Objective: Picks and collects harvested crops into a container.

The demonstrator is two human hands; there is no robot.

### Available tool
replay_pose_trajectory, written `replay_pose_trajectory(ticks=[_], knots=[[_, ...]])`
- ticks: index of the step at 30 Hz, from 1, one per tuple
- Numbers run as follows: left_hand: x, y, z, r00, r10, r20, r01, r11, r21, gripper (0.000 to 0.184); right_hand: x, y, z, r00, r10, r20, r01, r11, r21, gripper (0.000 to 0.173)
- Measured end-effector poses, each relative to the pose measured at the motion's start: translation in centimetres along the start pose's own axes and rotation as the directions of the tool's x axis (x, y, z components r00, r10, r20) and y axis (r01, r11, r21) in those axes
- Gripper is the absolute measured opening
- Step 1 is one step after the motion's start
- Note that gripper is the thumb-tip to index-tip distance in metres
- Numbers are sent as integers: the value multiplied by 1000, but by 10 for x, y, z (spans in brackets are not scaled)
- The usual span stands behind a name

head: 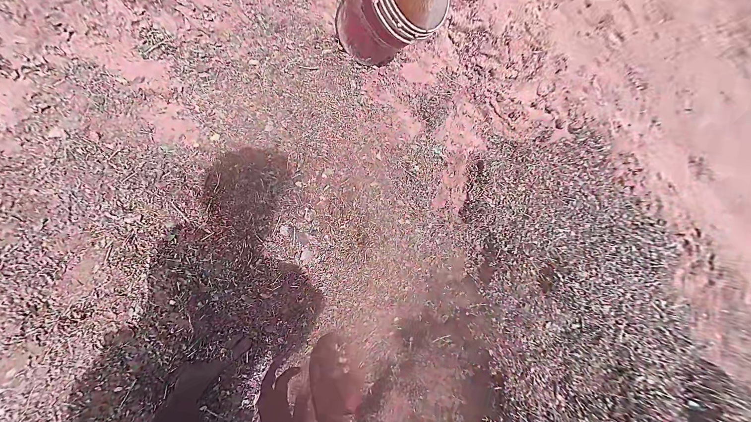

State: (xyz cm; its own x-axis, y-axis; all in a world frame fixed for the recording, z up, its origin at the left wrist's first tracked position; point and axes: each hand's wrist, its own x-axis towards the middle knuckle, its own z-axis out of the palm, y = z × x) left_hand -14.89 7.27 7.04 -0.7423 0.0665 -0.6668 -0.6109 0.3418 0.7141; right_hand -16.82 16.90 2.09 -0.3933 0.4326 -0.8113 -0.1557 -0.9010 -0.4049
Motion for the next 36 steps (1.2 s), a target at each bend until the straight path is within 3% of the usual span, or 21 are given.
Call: replay_pose_trajectory(ticks=[2,6,7,9,10,11,12,13,14,15,17,18,21,23,26,29,31,33,36], knots=[[-6,0,10,1000,-20,-14,20,999,41,41,26,-31,77,997,-79,-18,79,997,4,42],[-26,26,10,958,-51,282,18,993,119,55,96,-114,280,944,-153,292,163,987,-10,39],[-27,17,16,962,26,272,-56,993,106,55,110,-136,334,916,-170,365,206,977,-62,43],[-21,16,17,967,80,241,-114,985,132,52,125,-167,425,907,-213,363,313,918,-245,75],[-15,40,2,938,-66,341,-14,974,226,51,127,-175,456,919,-262,294,355,875,-329,82],[-1,76,-18,834,-298,464,129,924,360,51,129,-178,475,925,-311,217,373,847,-378,83],[8,94,-27,767,-419,486,213,880,424,51,130,-177,482,922,-338,190,387,837,-387,83],[5,86,-24,815,-388,430,231,899,372,49,135,-174,479,917,-336,213,394,845,-361,81],[-1,63,-13,897,-283,339,193,942,276,46,139,-167,466,913,-303,274,386,861,-331,79],[-2,45,-4,934,-211,287,156,967,201,45,145,-156,446,905,-251,343,368,866,-339,76],[-5,11,16,990,-63,128,53,995,79,44,159,-129,379,912,-105,397,286,856,-431,73],[-3,14,11,974,-115,194,107,993,53,45,165,-114,334,931,-51,361,234,843,-484,71],[-11,24,-2,958,-196,207,200,980,2,45,167,-71,190,997,-57,46,73,859,-506,65],[-8,51,-16,916,-331,228,345,938,-23,43,158,-52,86,983,-73,-169,-2,913,-408,59],[-11,5,-14,891,-427,154,432,902,4,40,106,-32,-68,902,-69,-427,-80,944,-320,53],[-16,-45,-10,904,-413,110,413,910,30,41,49,-16,-188,779,-56,-624,-255,882,-397,49],[-15,-67,-10,914,-386,125,385,922,32,43,25,-5,-259,740,-46,-671,-397,775,-491,46],[-22,-84,-10,908,-403,118,401,915,41,43,5,7,-307,743,-55,-667,-518,585,-625,43],[-37,-110,-12,875,-475,93,477,879,-1,42,-11,23,-352,831,-9,-556,-555,48,-830,42]])
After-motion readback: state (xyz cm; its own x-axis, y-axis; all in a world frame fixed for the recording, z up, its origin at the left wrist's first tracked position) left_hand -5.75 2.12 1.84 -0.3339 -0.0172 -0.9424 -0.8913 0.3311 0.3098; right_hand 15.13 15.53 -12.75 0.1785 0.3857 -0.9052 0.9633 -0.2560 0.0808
